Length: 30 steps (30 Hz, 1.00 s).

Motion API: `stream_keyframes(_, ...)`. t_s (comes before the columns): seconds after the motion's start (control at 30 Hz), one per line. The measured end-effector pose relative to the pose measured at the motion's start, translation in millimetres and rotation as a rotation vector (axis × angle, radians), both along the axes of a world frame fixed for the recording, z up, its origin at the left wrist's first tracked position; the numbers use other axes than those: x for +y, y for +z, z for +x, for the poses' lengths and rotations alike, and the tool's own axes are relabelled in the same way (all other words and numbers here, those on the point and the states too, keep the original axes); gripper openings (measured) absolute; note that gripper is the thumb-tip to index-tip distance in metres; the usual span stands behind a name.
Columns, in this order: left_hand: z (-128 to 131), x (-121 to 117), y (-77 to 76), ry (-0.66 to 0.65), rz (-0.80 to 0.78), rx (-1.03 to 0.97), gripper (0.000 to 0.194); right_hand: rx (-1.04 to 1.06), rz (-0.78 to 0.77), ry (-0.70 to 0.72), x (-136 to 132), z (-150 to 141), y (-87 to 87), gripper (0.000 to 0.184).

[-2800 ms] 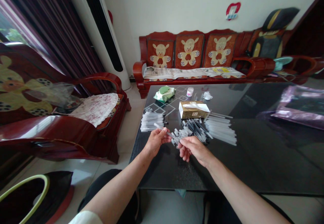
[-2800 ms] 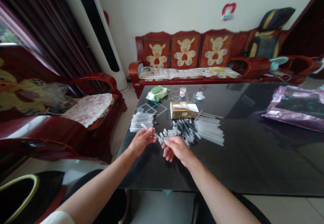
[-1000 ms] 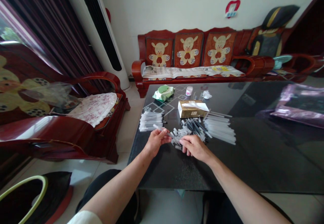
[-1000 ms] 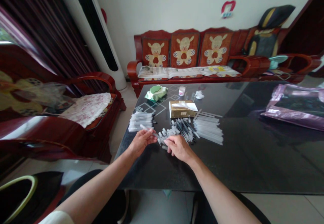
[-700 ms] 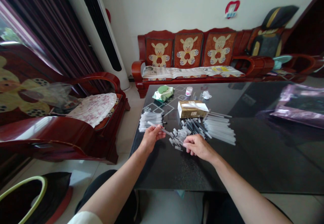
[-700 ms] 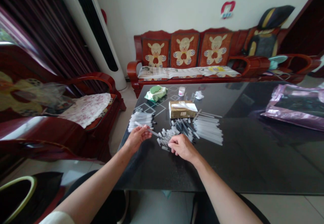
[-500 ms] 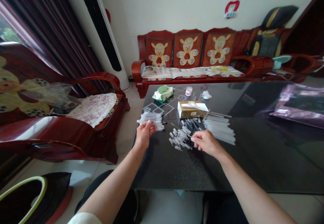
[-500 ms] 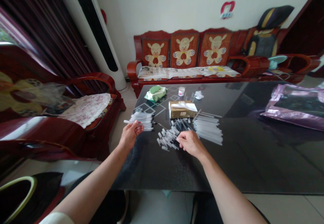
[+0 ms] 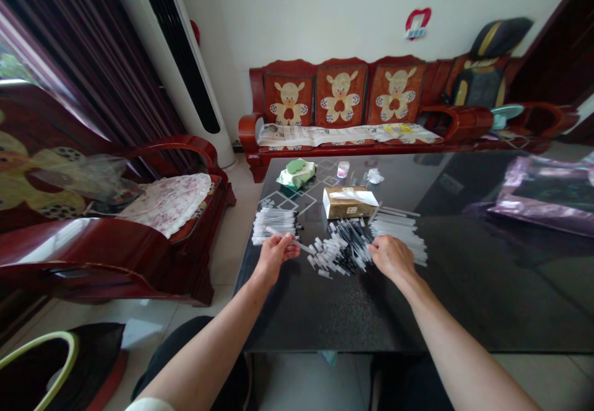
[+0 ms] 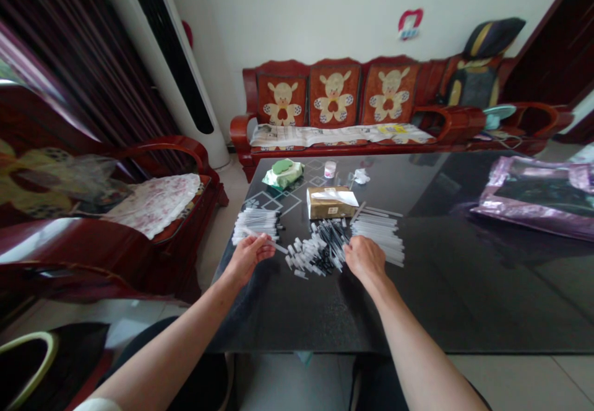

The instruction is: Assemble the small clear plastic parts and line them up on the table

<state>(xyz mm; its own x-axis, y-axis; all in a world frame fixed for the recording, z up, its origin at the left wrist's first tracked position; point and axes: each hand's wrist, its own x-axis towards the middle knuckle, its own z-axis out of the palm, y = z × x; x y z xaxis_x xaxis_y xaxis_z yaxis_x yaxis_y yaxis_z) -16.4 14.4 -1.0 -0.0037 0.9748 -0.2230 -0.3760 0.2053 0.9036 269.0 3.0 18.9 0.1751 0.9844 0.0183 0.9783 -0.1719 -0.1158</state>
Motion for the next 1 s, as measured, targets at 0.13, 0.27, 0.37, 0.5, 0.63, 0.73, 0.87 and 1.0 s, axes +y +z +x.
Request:
stream_keyframes(0.13, 13, -13, -2.7, -0.13, 0.016, 0.033, 0.038, 0.115, 0.093, 0.114, -4, -8, 0.2, 0.027)
stream_keyframes(0.27, 23, -22, -4.0, -0.223, 0.05, 0.036, 0.043, 0.548, 0.013, 0.32, -13, -32, -3.9, 0.034)
stream_keyframes(0.37, 24, -23, -3.8, -0.268, 0.06, 0.019, 0.042, 0.898, -0.196, 0.381, -21, -52, -11.8, 0.037)
stream_keyframes(0.5, 20, -21, -3.7, -0.289, 0.08, 0.003, 0.042, 1.114, -0.335, 0.366, -26, -66, -19.4, 0.04)
stream_keyframes(0.63, 20, -22, -4.6, -0.354, 0.105, -0.004, 0.04, 1.143, -0.353, 0.425, -28, -69, -17.7, 0.039)
stream_keyframes(0.73, 20, -21, -2.8, -0.392, 0.119, 0.002, 0.041, 1.16, -0.355, 0.438, -28, -69, -14.9, 0.036)
stream_keyframes(0.87, 11, -12, 3.7, -0.22, 0.136, 0.036, 0.046, 1.195, -0.376, 0.406, -27, -65, -14.9, 0.034)
stream_keyframes(1.0, 3, -5, 8.0, -0.15, 0.147, 0.106, 0.042, 1.207, -0.423, 0.379, -27, -65, -15.3, 0.031)
